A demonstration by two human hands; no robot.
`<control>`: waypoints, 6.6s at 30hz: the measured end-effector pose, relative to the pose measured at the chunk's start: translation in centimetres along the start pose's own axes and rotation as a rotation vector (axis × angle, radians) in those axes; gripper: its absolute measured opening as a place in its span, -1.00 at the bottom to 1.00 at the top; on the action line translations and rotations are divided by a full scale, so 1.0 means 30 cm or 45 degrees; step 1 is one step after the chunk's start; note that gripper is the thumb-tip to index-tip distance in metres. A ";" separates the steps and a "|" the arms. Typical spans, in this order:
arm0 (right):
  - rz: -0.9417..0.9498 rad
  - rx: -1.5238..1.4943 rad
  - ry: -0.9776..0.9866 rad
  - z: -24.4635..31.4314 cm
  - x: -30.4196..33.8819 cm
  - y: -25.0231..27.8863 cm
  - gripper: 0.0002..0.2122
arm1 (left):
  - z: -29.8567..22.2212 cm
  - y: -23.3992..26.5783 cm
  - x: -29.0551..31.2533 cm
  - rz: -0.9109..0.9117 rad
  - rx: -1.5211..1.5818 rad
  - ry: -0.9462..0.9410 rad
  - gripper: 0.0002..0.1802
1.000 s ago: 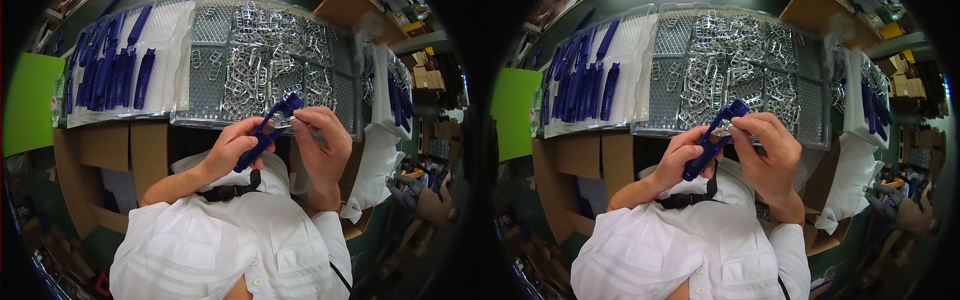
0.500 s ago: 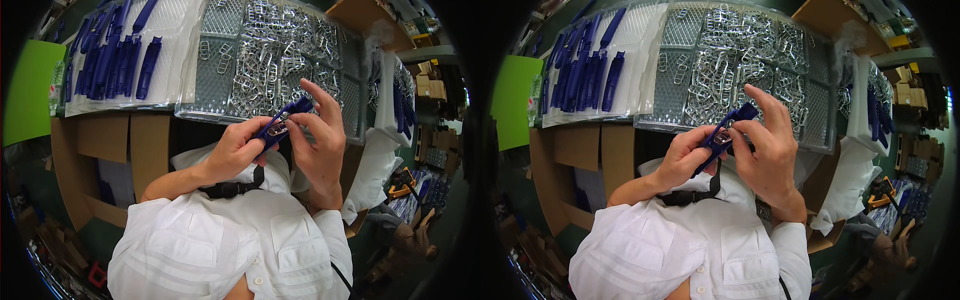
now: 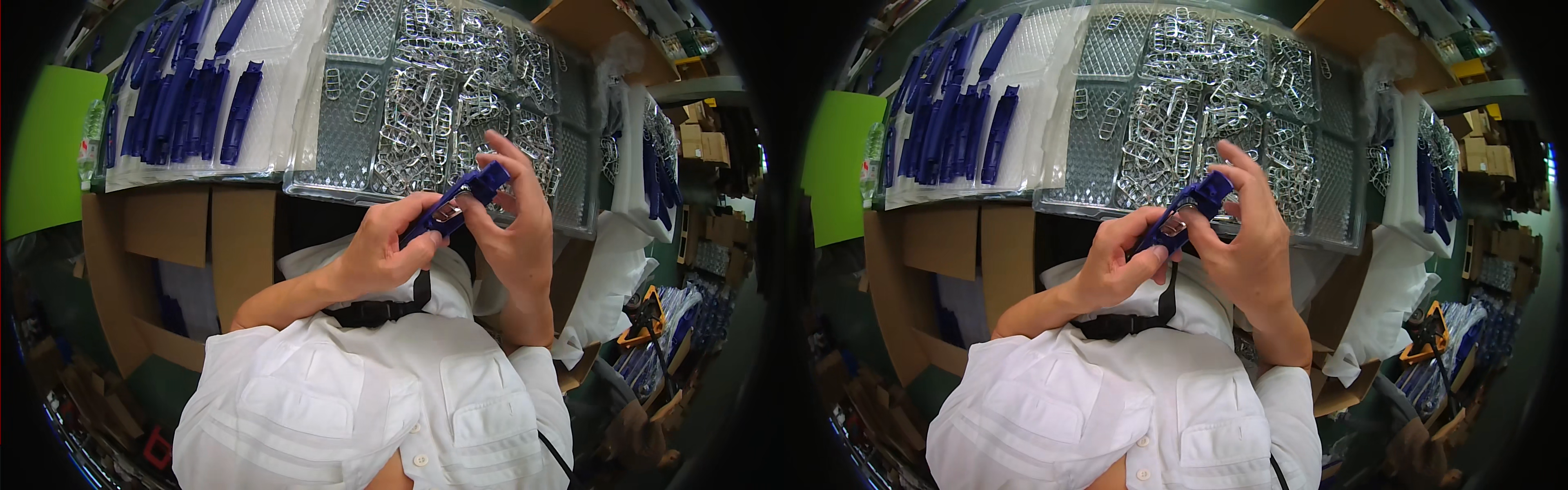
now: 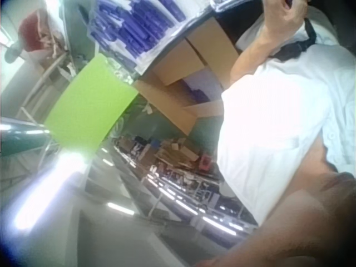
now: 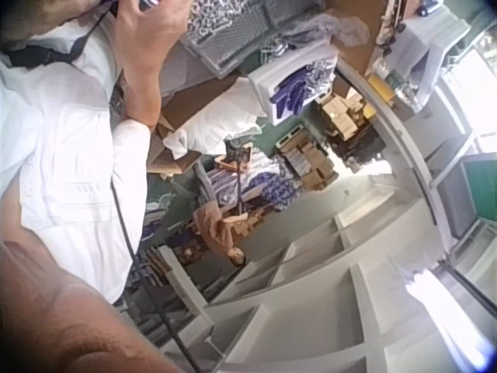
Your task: Assembling small metal and electronic components into blue plastic handheld device housings.
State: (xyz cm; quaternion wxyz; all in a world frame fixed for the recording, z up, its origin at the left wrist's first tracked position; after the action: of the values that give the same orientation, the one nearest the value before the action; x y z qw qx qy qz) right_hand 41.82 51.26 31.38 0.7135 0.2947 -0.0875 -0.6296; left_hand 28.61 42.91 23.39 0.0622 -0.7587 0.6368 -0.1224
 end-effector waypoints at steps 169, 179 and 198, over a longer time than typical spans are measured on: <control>-0.533 -0.113 -0.035 -0.489 -0.567 0.583 -0.79 | -0.043 0.131 -0.042 -0.231 0.246 0.131 -0.27; -0.128 0.472 0.321 -0.447 -0.406 0.041 -0.80 | -0.008 0.156 -0.065 -0.086 0.506 0.318 -0.35; 0.095 -0.367 0.467 0.049 -0.010 0.069 -0.77 | -0.087 -0.007 -0.149 -0.192 0.549 0.217 -0.40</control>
State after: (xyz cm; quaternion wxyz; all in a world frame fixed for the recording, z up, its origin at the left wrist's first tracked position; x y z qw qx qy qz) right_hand 42.80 51.16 33.75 0.7750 0.2956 0.1235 -0.5447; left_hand 27.41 47.50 25.48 0.1595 -0.7603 0.5403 -0.3234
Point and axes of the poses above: each hand's wrist, its own x-axis away from the middle knuckle, its own y-axis out of the back of the hand, z = x × y, the point moved 7 cm from there along -x, towards the middle knuckle, and after that the axes turned 15 degrees about -z, right-handed, at the moved point
